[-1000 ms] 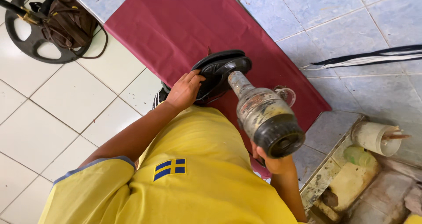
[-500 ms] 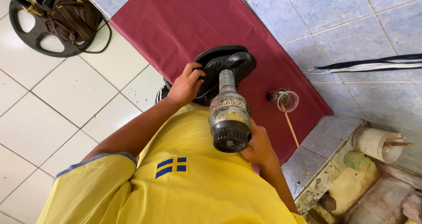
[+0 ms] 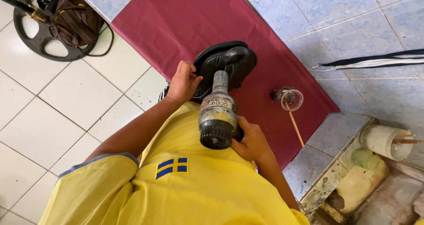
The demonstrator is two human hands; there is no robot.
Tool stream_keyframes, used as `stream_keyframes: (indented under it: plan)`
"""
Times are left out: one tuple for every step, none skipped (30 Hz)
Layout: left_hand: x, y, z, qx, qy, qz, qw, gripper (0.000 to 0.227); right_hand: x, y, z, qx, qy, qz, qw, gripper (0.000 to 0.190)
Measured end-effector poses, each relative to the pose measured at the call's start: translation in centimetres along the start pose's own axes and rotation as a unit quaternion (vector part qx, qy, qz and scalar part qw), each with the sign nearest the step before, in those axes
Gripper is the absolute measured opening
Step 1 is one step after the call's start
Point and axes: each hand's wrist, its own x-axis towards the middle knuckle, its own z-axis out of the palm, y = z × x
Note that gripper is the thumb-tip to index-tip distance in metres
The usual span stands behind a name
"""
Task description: The person paints a black handbag with a brush, applying a dark substance to the exterior and interior surfaces. They then use a heat gun to dry the painted areas.
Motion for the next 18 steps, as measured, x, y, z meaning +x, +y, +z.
stream_keyframes:
  plan:
    - [0.0, 0.0, -0.1, 0.001, -0.001, 0.001, 1.0, 0.033, 0.0, 0.2, 0.2, 0.001, 0.001, 0.0, 1.0, 0.047]
    - [0.0, 0.1, -0.1, 0.006, -0.002, -0.006, 1.0, 0.034, -0.1, 0.3, 0.3, 0.0, 0.002, 0.002, 1.0, 0.046]
    - [0.0, 0.1, -0.2, 0.011, -0.003, -0.013, 1.0, 0.034, -0.1, 0.5, 0.5, -0.001, 0.003, 0.005, 1.0, 0.046]
    - [0.1, 0.3, -0.2, 0.012, -0.004, -0.012, 1.0, 0.034, -0.2, 0.7, 0.6, 0.0, 0.004, 0.005, 1.0, 0.046]
    - [0.1, 0.3, -0.3, 0.017, -0.002, -0.01, 1.0, 0.034, -0.3, 0.9, 0.7, 0.0, 0.003, 0.01, 1.0, 0.048]
    - [0.1, 0.4, -0.4, 0.022, 0.0, -0.007, 1.0, 0.033, -0.3, 1.1, 0.8, 0.0, 0.001, 0.015, 1.0, 0.05]
    - [0.1, 0.5, -0.4, 0.022, 0.0, -0.007, 1.0, 0.033, -0.3, 1.2, 0.9, 0.0, 0.001, 0.014, 1.0, 0.05]
    - [0.1, 0.5, -0.5, 0.03, -0.001, -0.003, 1.0, 0.033, -0.3, 1.3, 1.0, -0.002, 0.0, 0.018, 1.0, 0.05]
    - [0.2, 0.6, -0.5, 0.037, -0.001, 0.0, 0.999, 0.033, -0.3, 1.4, 1.1, -0.004, -0.001, 0.021, 1.0, 0.051]
    - [0.2, 0.7, -0.6, 0.038, -0.002, 0.001, 0.999, 0.033, -0.2, 1.3, 1.1, -0.003, 0.0, 0.021, 1.0, 0.051]
    - [0.2, 0.8, -0.7, 0.029, -0.003, -0.001, 1.0, 0.032, -0.2, 1.1, 1.1, 0.002, 0.003, 0.017, 1.0, 0.05]
    - [0.1, 0.9, -0.8, 0.02, -0.004, -0.003, 1.0, 0.032, -0.1, 1.0, 1.2, 0.007, 0.007, 0.013, 1.0, 0.048]
    - [0.1, 0.8, -0.8, 0.021, -0.005, -0.002, 1.0, 0.032, -0.2, 1.0, 1.2, 0.008, 0.008, 0.013, 1.0, 0.048]
    - [0.1, 0.8, -0.8, 0.022, -0.005, -0.002, 1.0, 0.032, -0.2, 1.0, 1.3, 0.009, 0.007, 0.011, 1.0, 0.049]
    - [0.1, 0.8, -0.7, 0.023, -0.006, -0.001, 1.0, 0.032, -0.3, 1.1, 1.3, 0.011, 0.006, 0.009, 1.0, 0.05]
    - [0.0, 0.7, -0.6, 0.023, -0.007, 0.0, 1.0, 0.032, -0.4, 1.1, 1.4, 0.011, 0.007, 0.01, 1.0, 0.05]
    - [0.0, 0.7, -0.6, 0.024, -0.006, 0.003, 1.0, 0.031, -0.4, 1.1, 1.5, 0.017, 0.011, 0.011, 1.0, 0.049]
    - [-0.1, 0.6, -0.5, 0.025, -0.005, 0.005, 1.0, 0.03, -0.4, 1.1, 1.6, 0.022, 0.016, 0.012, 1.0, 0.047]
